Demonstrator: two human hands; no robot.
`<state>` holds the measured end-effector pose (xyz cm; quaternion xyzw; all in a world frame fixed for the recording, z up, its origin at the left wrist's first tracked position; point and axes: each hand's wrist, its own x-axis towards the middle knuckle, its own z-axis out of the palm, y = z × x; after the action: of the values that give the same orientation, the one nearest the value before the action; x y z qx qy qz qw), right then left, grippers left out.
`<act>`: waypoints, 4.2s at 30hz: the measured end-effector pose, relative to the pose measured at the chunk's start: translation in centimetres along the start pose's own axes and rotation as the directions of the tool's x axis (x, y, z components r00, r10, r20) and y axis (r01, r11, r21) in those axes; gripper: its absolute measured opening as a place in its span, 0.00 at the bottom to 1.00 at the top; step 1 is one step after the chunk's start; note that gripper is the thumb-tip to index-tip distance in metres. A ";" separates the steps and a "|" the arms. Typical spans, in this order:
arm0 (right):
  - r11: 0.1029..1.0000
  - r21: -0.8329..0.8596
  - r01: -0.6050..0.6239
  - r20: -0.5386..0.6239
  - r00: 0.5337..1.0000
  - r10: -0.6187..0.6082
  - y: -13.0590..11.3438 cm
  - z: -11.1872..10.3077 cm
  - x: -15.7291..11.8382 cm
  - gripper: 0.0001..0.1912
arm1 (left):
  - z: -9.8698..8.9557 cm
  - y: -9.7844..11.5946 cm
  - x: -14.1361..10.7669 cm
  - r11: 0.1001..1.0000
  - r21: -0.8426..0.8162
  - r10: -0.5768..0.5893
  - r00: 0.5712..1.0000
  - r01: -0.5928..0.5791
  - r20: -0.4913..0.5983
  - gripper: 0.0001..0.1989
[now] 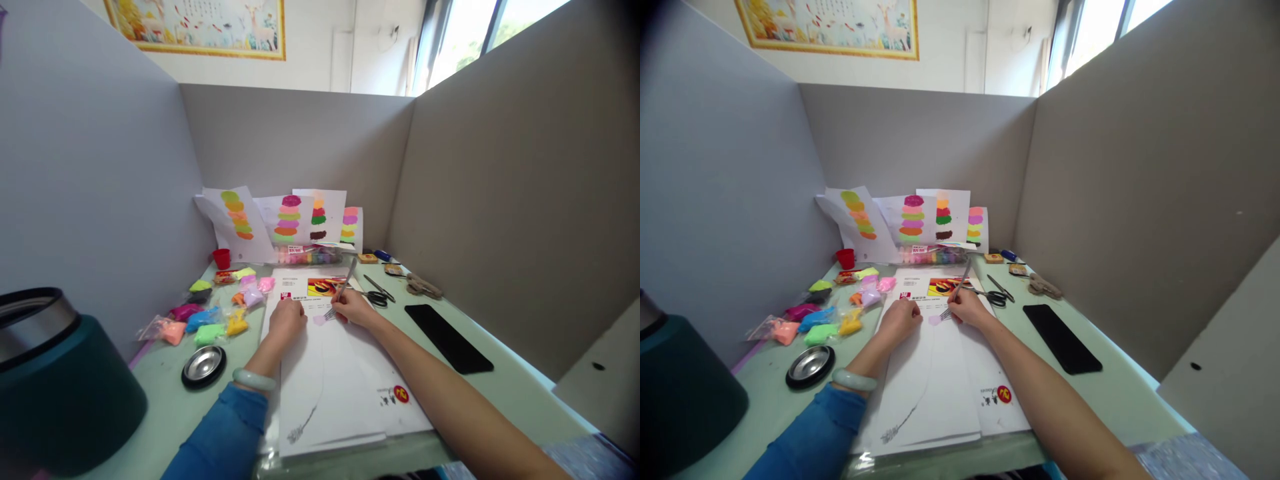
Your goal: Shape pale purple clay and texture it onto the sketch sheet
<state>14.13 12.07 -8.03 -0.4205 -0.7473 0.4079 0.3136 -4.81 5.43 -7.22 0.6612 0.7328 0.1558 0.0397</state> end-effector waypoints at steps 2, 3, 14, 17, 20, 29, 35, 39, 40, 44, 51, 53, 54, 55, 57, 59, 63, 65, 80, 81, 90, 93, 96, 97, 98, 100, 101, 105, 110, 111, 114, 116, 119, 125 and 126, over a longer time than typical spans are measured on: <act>1.000 -0.003 0.004 -0.003 1.000 -0.004 -0.1 -0.2 -0.1 0.07 | 0.0 0.0 0.0 1.000 0.001 0.003 1.000 -0.003 0.002 0.09; 1.000 -0.002 0.008 -0.005 1.000 -0.008 -0.1 -0.1 -0.1 0.07 | 0.0 0.0 0.0 1.000 0.002 0.002 1.000 -0.002 0.004 0.09; 1.000 0.006 -0.004 -0.023 1.000 0.004 0.6 0.9 0.5 0.06 | -0.4 0.3 -0.1 1.000 -0.006 -0.015 1.000 0.015 0.026 0.09; 1.000 -0.001 -0.017 -0.034 0.999 0.017 0.6 0.2 0.4 0.07 | -0.2 0.1 -0.1 1.000 -0.010 -0.009 1.000 0.009 0.017 0.09; 1.000 0.001 -0.013 -0.040 0.999 0.013 0.3 0.0 0.2 0.07 | -0.2 0.1 -0.1 1.000 -0.008 -0.008 1.000 0.008 0.016 0.09; 1.000 0.021 -0.006 0.005 1.000 0.006 0.0 0.6 0.2 0.06 | -0.3 0.2 -0.1 1.000 0.000 -0.007 1.000 0.007 0.016 0.09; 1.000 0.027 -0.005 -0.019 1.000 0.006 0.1 -0.2 0.1 0.06 | -0.2 0.2 -0.1 1.000 -0.011 -0.011 1.000 0.012 0.024 0.08; 0.998 0.055 -0.021 -0.011 1.000 0.022 0.2 0.1 0.2 0.05 | -0.3 0.2 -0.1 1.000 -0.011 -0.021 0.999 0.021 0.025 0.09; 0.998 0.057 -0.026 -0.009 1.000 0.027 0.2 0.2 0.2 0.05 | -0.3 0.3 -0.1 1.000 -0.010 -0.020 0.999 0.020 0.028 0.09; 0.998 0.053 -0.025 -0.017 1.000 0.026 0.1 -0.1 0.1 0.06 | -0.4 0.3 -0.2 1.000 -0.009 -0.020 0.999 0.020 0.036 0.09; 0.996 0.086 0.007 -0.019 1.000 -0.005 0.0 0.3 0.2 0.05 | -0.4 0.4 -0.3 1.000 0.000 -0.008 1.000 0.008 0.014 0.09; 0.998 0.064 0.010 -0.007 1.000 -0.010 0.1 0.6 0.3 0.04 | -0.5 0.4 -0.3 1.000 0.004 -0.015 1.000 0.015 0.023 0.09; 0.999 0.047 0.008 -0.003 1.000 -0.008 0.2 0.7 0.4 0.05 | -0.5 0.4 -0.2 1.000 0.003 -0.018 0.999 0.018 0.029 0.09; 1.000 0.031 0.004 -0.002 1.000 -0.004 0.3 0.7 0.4 0.05 | -0.5 0.4 -0.2 1.000 0.002 -0.021 0.999 0.021 0.034 0.09; 1.000 0.016 -0.001 -0.009 1.000 0.001 0.5 0.6 0.5 0.06 | -0.5 0.4 -0.2 1.000 0.000 -0.023 0.999 0.023 0.036 0.09; 1.000 0.008 0.000 -0.017 1.000 0.000 0.6 0.5 0.5 0.06 | -0.5 0.4 -0.2 1.000 0.002 -0.022 0.999 0.022 0.031 0.09; 1.000 0.014 0.006 -0.026 1.000 -0.005 0.4 0.8 0.5 0.05 | -0.4 0.4 -0.2 1.000 0.008 -0.016 1.000 0.015 0.022 0.09; 1.000 0.009 0.004 -0.021 1.000 -0.004 0.2 0.9 0.4 0.05 | -0.4 0.4 -0.2 1.000 0.007 -0.011 1.000 0.011 0.021 0.09; 0.964 0.105 0.243 0.086 0.964 -0.252 -2.0 0.5 -0.9 0.07 | -1.4 0.9 -0.4 0.827 -0.505 0.234 0.968 -0.249 -0.092 0.16; 0.960 0.089 0.264 0.107 0.956 -0.273 -2.2 0.6 -1.1 0.06 | -1.4 1.0 -0.4 0.786 -0.561 0.269 0.961 -0.259 -0.067 0.16; 0.950 0.039 0.310 0.175 0.934 -0.312 -3.1 1.3 -1.7 0.06 | -0.6 1.1 -0.7 0.566 -0.815 0.378 0.918 -0.127 0.120 0.10; 0.952 -0.033 0.306 0.116 0.947 -0.300 -2.8 0.6 -1.3 0.13 | -0.6 0.8 -0.4 0.582 -0.810 0.283 0.953 -0.077 0.113 0.07; 0.930 -0.284 0.234 -0.013 0.969 -0.248 -1.9 -0.5 -0.7 0.14 | -0.5 0.4 0.1 0.573 -0.819 0.116 0.990 0.002 0.083 0.06; 0.900 -0.383 0.209 -0.025 0.972 -0.236 -1.6 -0.8 -0.5 0.12 | -0.4 0.3 0.3 0.559 -0.829 0.065 0.995 0.021 0.070 0.05; 0.864 -0.466 0.192 -0.013 0.975 -0.224 -1.3 -1.1 -0.4 0.10 | -0.4 0.2 0.4 0.541 -0.840 0.020 0.998 0.039 0.059 0.05; 0.806 -0.563 0.185 0.065 0.982 -0.180 -1.0 -1.4 -0.4 0.07 | -0.3 0.1 0.6 0.512 -0.856 -0.052 0.997 0.069 0.049 0.06; 0.791 -0.583 0.186 0.110 0.983 -0.149 -0.9 -1.4 -0.4 0.07 | -0.3 0.1 0.6 0.500 -0.863 -0.076 0.996 0.080 0.049 0.07; 0.784 -0.591 0.190 0.219 0.973 -0.070 -1.4 -1.3 -0.8 0.09 | -0.2 0.2 0.5 0.515 -0.853 -0.066 0.996 0.084 0.058 0.04; 0.787 -0.599 0.147 0.224 0.975 -0.012 -2.1 -1.3 -1.1 0.09 | -0.1 0.3 0.4 0.579 -0.803 -0.059 0.989 0.144 0.134 0.05; 0.787 -0.600 0.140 0.221 0.975 -0.005 -2.2 -1.3 -1.2 0.09 | -0.1 0.3 0.4 0.587 -0.795 -0.066 0.987 0.156 0.145 0.05; 0.790 -0.598 0.135 0.221 0.975 0.001 -2.5 -1.3 -1.3 0.09 | -0.1 0.5 0.1 0.624 -0.760 -0.080 0.983 0.179 0.166 0.05; 0.788 -0.602 0.130 0.215 0.977 0.003 -2.7 -1.3 -1.4 0.08 | -0.3 0.6 -0.2 0.662 -0.727 -0.090 0.982 0.183 0.165 0.05; 0.779 -0.616 0.119 0.205 0.979 0.013 -2.9 -1.2 -1.5 0.08 | -0.8 1.0 -0.6 0.705 -0.684 -0.109 0.982 0.187 0.155 0.06; 0.786 -0.605 0.125 0.223 0.975 0.016 -2.8 -1.3 -1.4 0.08 | -1.4 0.9 -0.7 0.715 -0.651 -0.184 0.967 0.256 0.179 0.06; 0.789 -0.600 0.128 0.224 0.975 0.012 -2.7 -1.3 -1.4 0.08 | -1.4 0.8 -0.6 0.708 -0.655 -0.193 0.965 0.262 0.177 0.06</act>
<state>14.77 10.41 -5.24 -0.4289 -0.8811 0.1778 0.0904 -4.38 4.61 -5.74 0.5131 0.6997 0.3723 0.3296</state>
